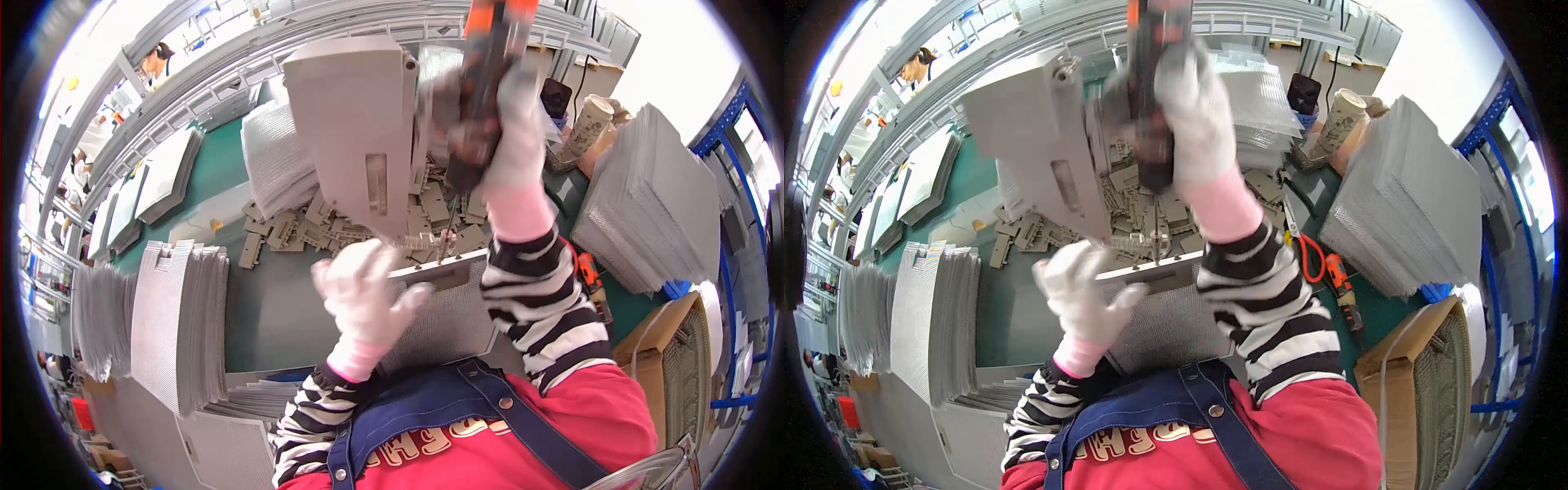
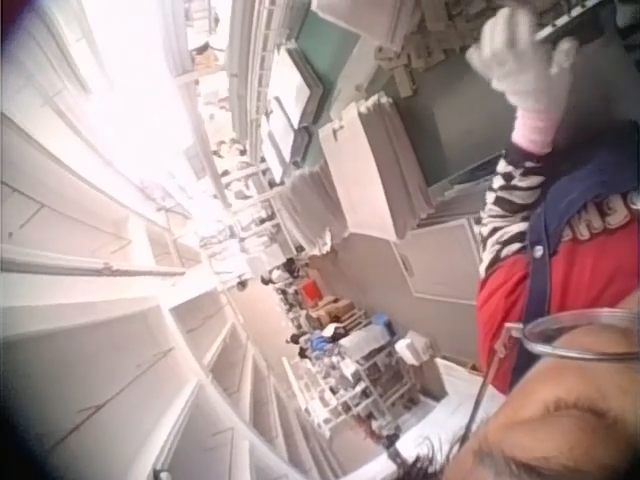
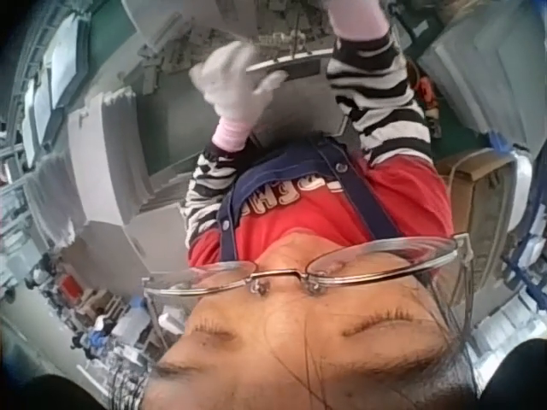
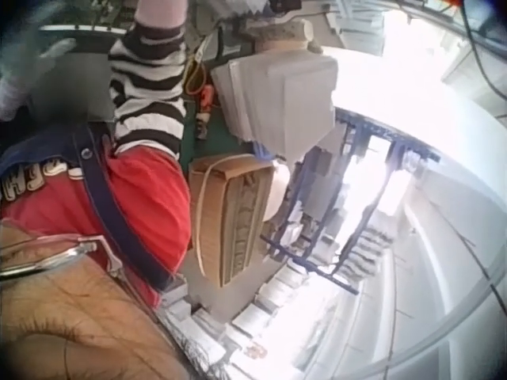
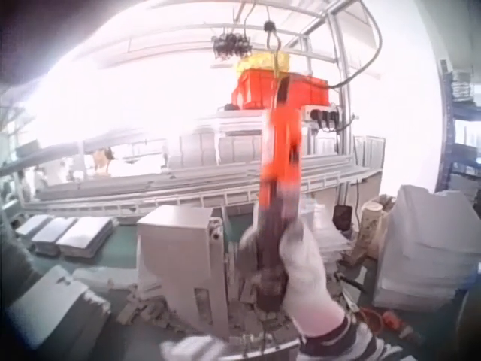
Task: Assemble mesh filters by attaching frames and handles using various tools at a manufacturing workstation.
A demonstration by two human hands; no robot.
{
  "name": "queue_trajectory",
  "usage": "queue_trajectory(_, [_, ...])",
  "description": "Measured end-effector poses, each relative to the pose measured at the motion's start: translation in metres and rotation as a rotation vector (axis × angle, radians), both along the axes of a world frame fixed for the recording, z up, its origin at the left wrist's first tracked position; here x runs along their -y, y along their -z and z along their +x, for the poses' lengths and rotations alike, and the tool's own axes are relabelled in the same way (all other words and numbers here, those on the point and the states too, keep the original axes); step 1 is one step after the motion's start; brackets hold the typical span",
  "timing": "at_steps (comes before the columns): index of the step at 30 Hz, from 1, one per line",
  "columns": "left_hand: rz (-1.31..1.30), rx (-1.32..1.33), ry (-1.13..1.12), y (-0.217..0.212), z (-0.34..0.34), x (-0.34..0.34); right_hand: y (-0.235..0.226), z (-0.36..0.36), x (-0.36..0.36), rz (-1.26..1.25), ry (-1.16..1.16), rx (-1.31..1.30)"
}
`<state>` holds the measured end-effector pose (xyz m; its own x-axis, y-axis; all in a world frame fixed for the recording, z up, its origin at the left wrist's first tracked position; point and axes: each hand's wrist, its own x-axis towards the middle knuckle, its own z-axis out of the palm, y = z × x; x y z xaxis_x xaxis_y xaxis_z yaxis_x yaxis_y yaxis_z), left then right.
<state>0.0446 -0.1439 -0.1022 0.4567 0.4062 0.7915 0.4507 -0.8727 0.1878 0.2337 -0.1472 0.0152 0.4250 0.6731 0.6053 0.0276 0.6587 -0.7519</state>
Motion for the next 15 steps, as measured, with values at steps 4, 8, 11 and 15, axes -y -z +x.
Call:
queue_trajectory(4, [-0.444,0.344,0.003,0.045,-0.04,0.007,-0.048,0.063,-0.003,0.053,-0.305,0.182])
queue_trajectory(8, [-1.309,0.248,0.221,0.094,-0.094,0.042,-0.045,0.097,-0.015,0.309,0.188,0.532])
queue_trajectory(11, [-0.854,0.338,-0.069,0.074,-0.138,0.033,0.011,0.114,-0.025,0.031,0.466,0.481])
queue_trajectory(15, [-0.596,0.635,-0.753,0.0,-0.28,-0.002,0.116,0.215,-0.097,-0.387,0.629,0.904])
